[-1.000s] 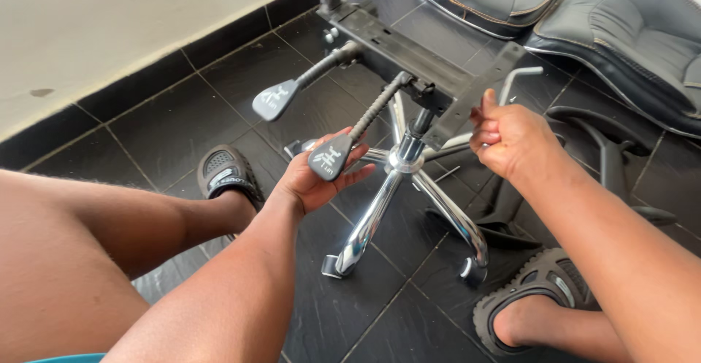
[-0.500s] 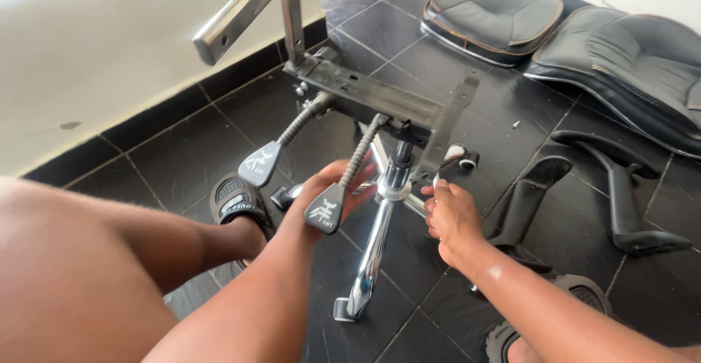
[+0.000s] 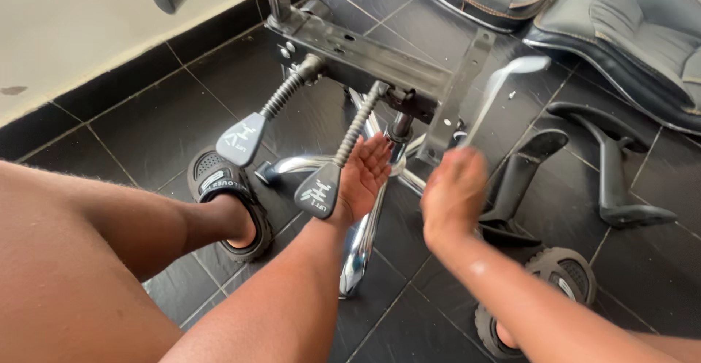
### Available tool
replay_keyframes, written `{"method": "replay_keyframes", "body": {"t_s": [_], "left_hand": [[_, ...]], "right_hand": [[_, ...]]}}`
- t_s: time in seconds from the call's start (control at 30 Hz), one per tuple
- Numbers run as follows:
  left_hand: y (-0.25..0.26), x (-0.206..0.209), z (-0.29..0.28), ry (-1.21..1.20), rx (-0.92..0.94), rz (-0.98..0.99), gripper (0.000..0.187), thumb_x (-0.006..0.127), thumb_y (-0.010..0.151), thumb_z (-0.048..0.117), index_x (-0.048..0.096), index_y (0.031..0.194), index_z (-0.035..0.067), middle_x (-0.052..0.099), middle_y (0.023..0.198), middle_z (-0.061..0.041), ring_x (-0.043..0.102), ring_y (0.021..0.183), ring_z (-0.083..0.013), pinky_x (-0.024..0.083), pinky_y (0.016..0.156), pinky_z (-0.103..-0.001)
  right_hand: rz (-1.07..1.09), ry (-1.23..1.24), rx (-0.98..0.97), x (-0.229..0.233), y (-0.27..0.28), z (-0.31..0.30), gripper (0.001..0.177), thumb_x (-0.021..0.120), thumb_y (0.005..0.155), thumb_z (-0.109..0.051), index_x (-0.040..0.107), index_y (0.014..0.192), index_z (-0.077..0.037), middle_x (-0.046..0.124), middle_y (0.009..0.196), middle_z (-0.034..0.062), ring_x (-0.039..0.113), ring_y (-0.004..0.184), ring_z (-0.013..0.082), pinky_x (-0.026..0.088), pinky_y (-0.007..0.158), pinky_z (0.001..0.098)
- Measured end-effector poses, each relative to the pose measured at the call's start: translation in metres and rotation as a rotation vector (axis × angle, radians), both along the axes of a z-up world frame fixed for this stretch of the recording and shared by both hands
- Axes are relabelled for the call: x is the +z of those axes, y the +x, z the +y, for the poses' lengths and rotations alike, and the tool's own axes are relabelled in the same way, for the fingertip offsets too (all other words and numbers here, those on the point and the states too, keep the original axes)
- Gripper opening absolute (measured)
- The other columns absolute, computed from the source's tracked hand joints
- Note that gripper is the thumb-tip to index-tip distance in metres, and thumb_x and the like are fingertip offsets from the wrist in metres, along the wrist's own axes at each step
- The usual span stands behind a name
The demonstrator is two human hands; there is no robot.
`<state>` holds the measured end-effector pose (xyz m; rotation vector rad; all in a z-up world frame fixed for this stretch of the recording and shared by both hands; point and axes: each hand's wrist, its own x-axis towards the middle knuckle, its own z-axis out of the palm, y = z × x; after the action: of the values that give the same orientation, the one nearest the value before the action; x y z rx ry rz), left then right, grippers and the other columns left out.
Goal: The person disassembles an office chair by removing the seat cushion and detaching the metal mounting plate from the gas lift using an Allen key. The person uses both hands to unscrew bolts and separate components, placing them on the floor.
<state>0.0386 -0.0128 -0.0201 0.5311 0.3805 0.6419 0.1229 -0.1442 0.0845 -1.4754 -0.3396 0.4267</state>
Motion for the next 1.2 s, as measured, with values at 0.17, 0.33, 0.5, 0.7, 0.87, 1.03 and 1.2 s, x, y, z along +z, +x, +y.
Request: {"method": "replay_keyframes", "body": {"t_s": [0.17,0.33,0.5,0.7,0.87,1.03,1.2], "left_hand": [[0.001,0.006,-0.003,-0.062,-0.005,-0.031,0.072,0.043,0.101,0.055,0.041,0.156,0.008,0.04,0.164,-0.01,0.029,0.155,-0.025,0.018,0.125,-0.044],[-0.001,-0.001,-0.007,-0.027,-0.014,-0.04,0.073,0.041,0.102,0.056,0.039,0.156,0.007,0.037,0.166,-0.01,0.027,0.156,-0.0248,0.017,0.126,-0.043],[0.007,-0.001,0.004,-0.049,-0.017,-0.081,0.077,0.041,0.1,0.059,0.037,0.157,0.007,0.035,0.166,-0.01,0.027,0.155,-0.0257,0.018,0.125,-0.044],[0.007,-0.016,-0.015,-0.025,-0.004,-0.109,0.078,0.041,0.1,0.06,0.036,0.158,0.008,0.034,0.167,-0.009,0.027,0.156,-0.0242,0.017,0.126,-0.044],[0.003,0.006,0.01,-0.051,0.02,-0.045,0.074,0.041,0.1,0.06,0.043,0.155,0.01,0.041,0.163,-0.007,0.031,0.154,-0.0227,0.018,0.124,-0.043],[0.012,-0.009,-0.002,-0.092,0.066,0.008,0.07,0.043,0.101,0.058,0.052,0.148,0.007,0.049,0.157,-0.01,0.039,0.151,-0.026,0.025,0.123,-0.045],[0.017,-0.005,-0.012,-0.057,0.054,0.056,0.071,0.041,0.1,0.056,0.044,0.154,0.01,0.046,0.16,-0.008,0.037,0.151,-0.0247,0.024,0.123,-0.043]], "right_hand": [[0.225,-0.24,0.347,-0.006,0.007,0.001,0.018,0.054,0.101,-0.018,0.044,0.087,-0.011,0.042,0.063,0.0,0.037,0.046,0.0107,0.026,0.036,0.0296],[0.024,0.032,0.192,-0.008,0.018,-0.002,0.011,0.048,0.103,-0.014,0.054,0.095,-0.01,0.044,0.068,-0.0002,0.04,0.049,0.0111,0.03,0.04,0.0291],[0.399,-0.306,0.326,0.003,0.026,-0.002,0.019,0.047,0.101,-0.016,0.054,0.088,-0.005,0.046,0.065,0.0036,0.038,0.045,0.015,0.023,0.037,0.0308],[0.196,-0.091,0.115,-0.008,0.004,-0.007,0.025,0.046,0.104,-0.021,0.044,0.082,-0.01,0.043,0.058,0.0004,0.037,0.042,0.015,0.026,0.035,0.0325],[0.402,-0.517,0.324,0.005,0.006,-0.022,0.031,0.042,0.105,-0.027,0.054,0.085,-0.007,0.033,0.054,0.001,0.027,0.039,0.0151,0.018,0.036,0.0332],[0.201,0.123,0.293,-0.003,0.035,-0.008,0.014,0.043,0.102,-0.015,0.055,0.094,-0.01,0.04,0.062,-0.0014,0.031,0.046,0.0082,0.024,0.041,0.0276],[0.556,-0.295,0.447,0.007,0.031,-0.001,0.032,0.048,0.1,-0.034,0.056,0.085,-0.007,0.039,0.059,0.0013,0.031,0.043,0.0128,0.022,0.038,0.029]]}}
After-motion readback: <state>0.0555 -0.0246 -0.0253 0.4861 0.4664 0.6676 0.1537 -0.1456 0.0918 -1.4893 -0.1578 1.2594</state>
